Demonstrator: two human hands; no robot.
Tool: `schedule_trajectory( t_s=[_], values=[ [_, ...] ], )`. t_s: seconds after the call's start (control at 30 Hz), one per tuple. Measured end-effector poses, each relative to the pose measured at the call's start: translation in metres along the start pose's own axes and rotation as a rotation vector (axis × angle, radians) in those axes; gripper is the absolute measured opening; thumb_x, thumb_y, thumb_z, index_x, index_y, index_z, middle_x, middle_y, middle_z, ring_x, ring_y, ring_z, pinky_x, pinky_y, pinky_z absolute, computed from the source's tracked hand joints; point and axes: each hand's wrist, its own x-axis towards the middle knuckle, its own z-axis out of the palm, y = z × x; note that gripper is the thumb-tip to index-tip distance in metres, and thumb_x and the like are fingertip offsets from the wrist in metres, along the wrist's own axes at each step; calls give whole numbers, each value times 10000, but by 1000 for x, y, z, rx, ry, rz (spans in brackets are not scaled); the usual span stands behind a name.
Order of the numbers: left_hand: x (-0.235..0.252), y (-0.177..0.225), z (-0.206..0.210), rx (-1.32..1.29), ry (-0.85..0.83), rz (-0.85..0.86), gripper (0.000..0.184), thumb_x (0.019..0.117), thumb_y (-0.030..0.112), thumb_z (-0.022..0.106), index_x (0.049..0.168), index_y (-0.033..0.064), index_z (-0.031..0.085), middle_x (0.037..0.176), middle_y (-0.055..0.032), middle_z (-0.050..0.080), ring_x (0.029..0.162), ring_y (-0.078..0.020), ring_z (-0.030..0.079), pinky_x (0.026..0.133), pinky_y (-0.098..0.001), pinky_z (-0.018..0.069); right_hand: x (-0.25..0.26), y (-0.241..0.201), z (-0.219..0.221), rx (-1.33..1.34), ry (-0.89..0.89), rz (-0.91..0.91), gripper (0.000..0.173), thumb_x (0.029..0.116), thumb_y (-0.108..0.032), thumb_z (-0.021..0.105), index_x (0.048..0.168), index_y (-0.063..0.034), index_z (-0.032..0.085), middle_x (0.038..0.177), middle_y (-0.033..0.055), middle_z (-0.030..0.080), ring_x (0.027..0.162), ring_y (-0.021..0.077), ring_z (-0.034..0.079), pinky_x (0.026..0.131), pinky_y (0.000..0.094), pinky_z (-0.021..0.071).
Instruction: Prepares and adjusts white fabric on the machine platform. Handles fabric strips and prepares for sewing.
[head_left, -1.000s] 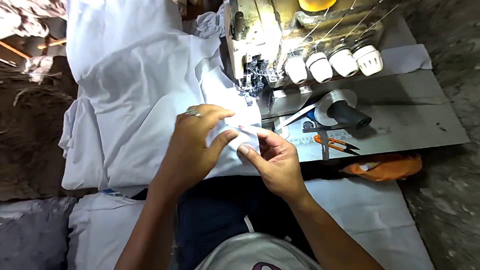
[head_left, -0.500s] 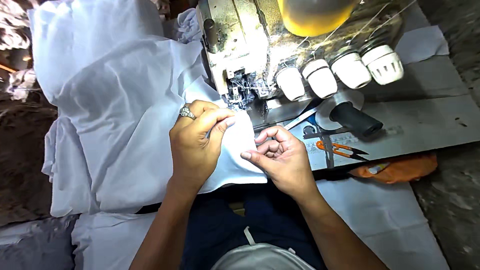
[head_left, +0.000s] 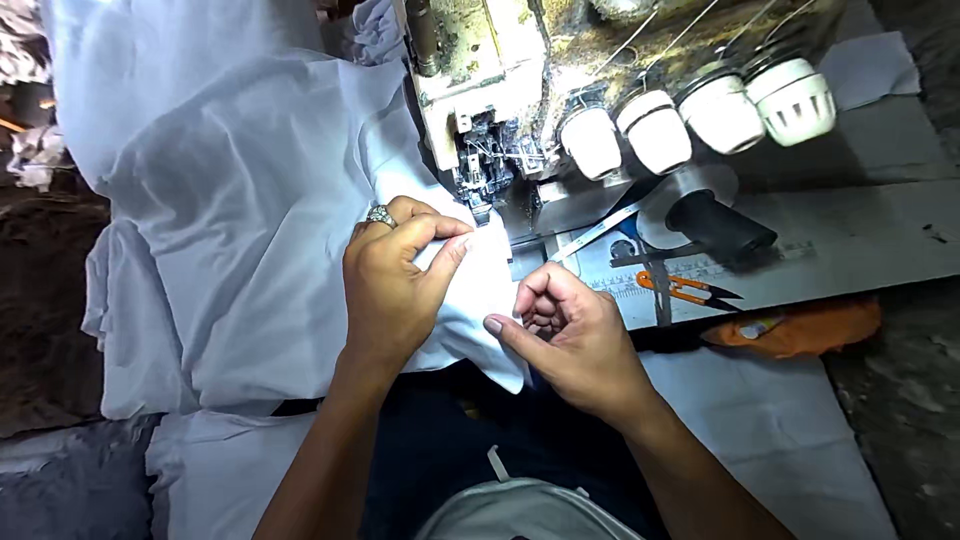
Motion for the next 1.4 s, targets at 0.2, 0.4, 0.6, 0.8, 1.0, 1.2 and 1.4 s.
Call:
schedule_trajectory(
  t_s=[0.2, 0.4, 0.6, 0.8, 1.0, 1.2, 1.4],
  values=[
    [-1, 3, 5, 58, -6, -104, 93, 934, 249, 700, 1007, 209, 742, 1003, 77, 648, 990, -99, 583, 901, -443, 403, 5, -17, -10, -52, -179, 53, 638, 923, -216, 737, 1515, -189, 498, 741, -86, 678, 606, 0, 623, 570, 148, 544],
    [7, -4, 25, 156, 109, -129, 178, 963, 250, 608, 1093, 163, 694, 1047, 10, 615, 1035, -181, 530, 886, -434, 375, 14, -6, -3, 75, -57, 63, 777, 885, -162, 788, 1570, -131, 423, 818, -43, 732, 663, 44, 674, 625, 168, 584],
    [15, -5, 23, 199, 99, -109, 167, 961, 256, 610, 1069, 148, 676, 1051, -9, 615, 1037, -193, 545, 883, -454, 381, -8, 10, 5, 227, 14, 116, 667, 845, -44, 798, 1437, 60, 509, 844, 19, 755, 727, 97, 723, 678, 206, 626],
    [18, -6, 30, 240, 134, -99, 197, 958, 282, 577, 1058, 154, 690, 1019, -33, 637, 1064, -252, 565, 861, -500, 381, -40, 4, -2, 254, 39, 232, 542, 820, -18, 806, 1315, 63, 601, 804, 39, 755, 671, 128, 727, 636, 257, 639],
    [-50, 26, -7, 144, 77, 35, 263, 963, 181, 624, 1199, 107, 710, 1350, -79, 621, 1318, -262, 516, 1070, -514, 396, -56, -14, -8, 272, 60, 236, 462, 833, 14, 790, 1272, 21, 644, 747, 48, 749, 652, 135, 735, 670, 267, 650],
    [-122, 21, 10, -53, -28, 162, 717, 814, 512, 826, 1377, 141, 582, 1427, -69, 559, 1319, -236, 497, 1097, -520, 374, -60, -19, -15, 297, 4, 267, 539, 829, 64, 774, 1343, 2, 626, 787, 79, 754, 685, 167, 741, 707, 308, 658],
    [-125, 30, 38, 52, 143, 217, 311, 875, 196, 761, 1177, 199, 686, 1408, -73, 563, 1305, -251, 488, 1079, -508, 321, -61, -34, -11, 304, 0, 291, 441, 862, 33, 751, 1284, 22, 623, 769, 91, 749, 674, 176, 748, 688, 298, 658]
  ],
)
